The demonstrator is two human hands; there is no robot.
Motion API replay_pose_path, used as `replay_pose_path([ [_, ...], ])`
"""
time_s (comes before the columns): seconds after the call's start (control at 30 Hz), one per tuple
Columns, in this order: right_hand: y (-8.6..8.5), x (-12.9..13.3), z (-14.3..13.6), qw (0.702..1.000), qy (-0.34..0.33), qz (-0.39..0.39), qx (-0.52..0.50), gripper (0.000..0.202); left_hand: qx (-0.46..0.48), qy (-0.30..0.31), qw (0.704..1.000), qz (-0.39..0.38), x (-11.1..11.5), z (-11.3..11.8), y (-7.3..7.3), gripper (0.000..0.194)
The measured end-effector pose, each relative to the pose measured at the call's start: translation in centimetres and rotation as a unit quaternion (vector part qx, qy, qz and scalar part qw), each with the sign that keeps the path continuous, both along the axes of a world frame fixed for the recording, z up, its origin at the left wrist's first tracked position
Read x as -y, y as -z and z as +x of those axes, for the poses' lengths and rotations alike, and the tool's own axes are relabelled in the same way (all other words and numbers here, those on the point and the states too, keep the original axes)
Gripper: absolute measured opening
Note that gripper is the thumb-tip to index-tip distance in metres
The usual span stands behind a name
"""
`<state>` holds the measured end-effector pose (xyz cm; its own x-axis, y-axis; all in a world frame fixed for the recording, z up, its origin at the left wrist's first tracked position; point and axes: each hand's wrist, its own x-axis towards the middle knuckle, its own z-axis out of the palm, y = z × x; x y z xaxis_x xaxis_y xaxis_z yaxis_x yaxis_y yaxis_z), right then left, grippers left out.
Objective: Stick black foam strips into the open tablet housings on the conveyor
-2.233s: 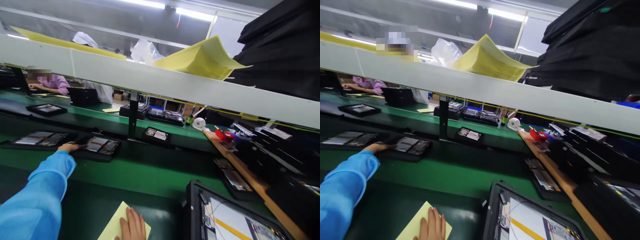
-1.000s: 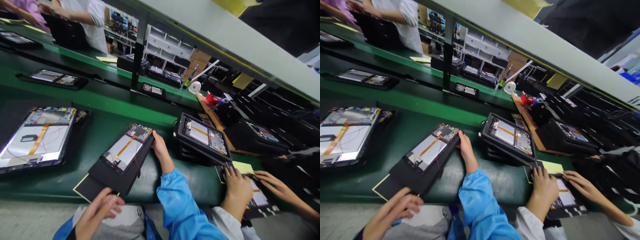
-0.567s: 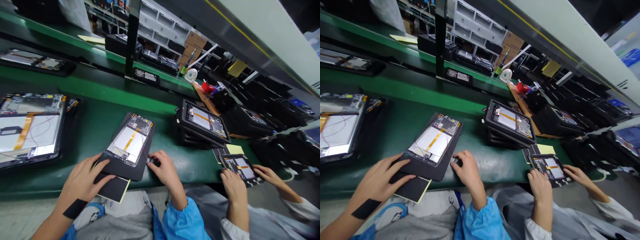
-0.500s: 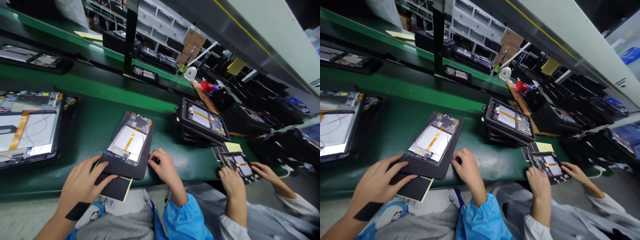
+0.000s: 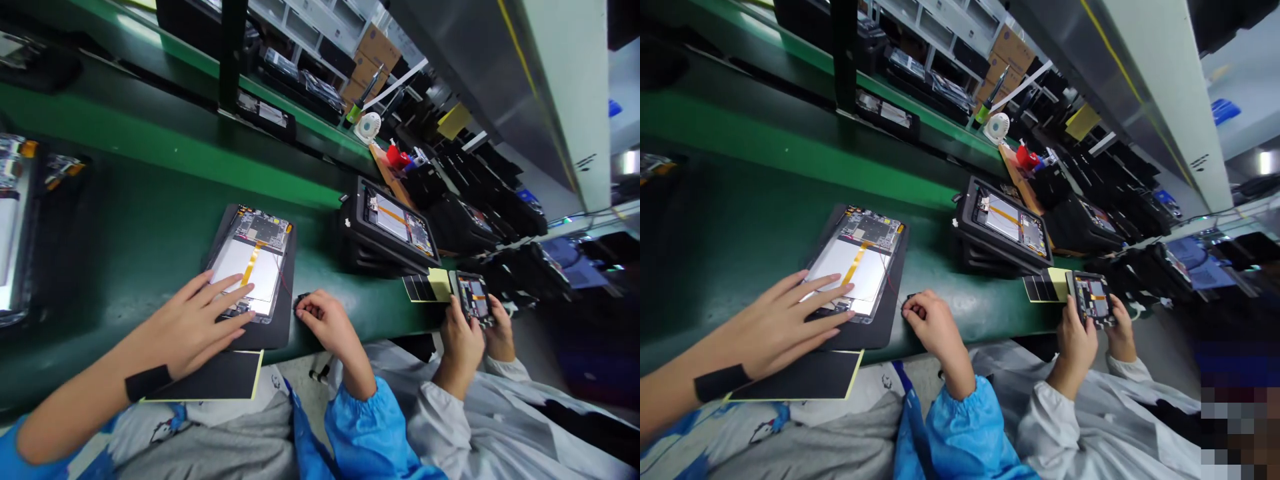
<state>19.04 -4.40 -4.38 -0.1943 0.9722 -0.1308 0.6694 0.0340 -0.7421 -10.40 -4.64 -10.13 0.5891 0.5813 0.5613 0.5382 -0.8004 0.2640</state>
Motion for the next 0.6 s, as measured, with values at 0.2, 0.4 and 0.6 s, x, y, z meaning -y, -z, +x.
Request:
replay_pose_path([
  [0.2,-2.0,-0.3,-0.8,0.923,0.087,-0.187,-0.324,0.031,0.035,-0.007,0.999,-0.04,-0.4,-2.1,1.2,0.039],
  [0.4,-1.8,-0.6,-4.5,0.893,0.026,-0.287,-0.347,0.041,0.054,0.011,0.997,-0.055,0.3,-0.6,0.7,0.039],
  [0.6,-1.9,0.5,-5.0,0.956,-0.006,-0.195,-0.219,0.023,0.056,0.011,0.996,-0.07,-0.4,-0.8,0.4,0.034],
])
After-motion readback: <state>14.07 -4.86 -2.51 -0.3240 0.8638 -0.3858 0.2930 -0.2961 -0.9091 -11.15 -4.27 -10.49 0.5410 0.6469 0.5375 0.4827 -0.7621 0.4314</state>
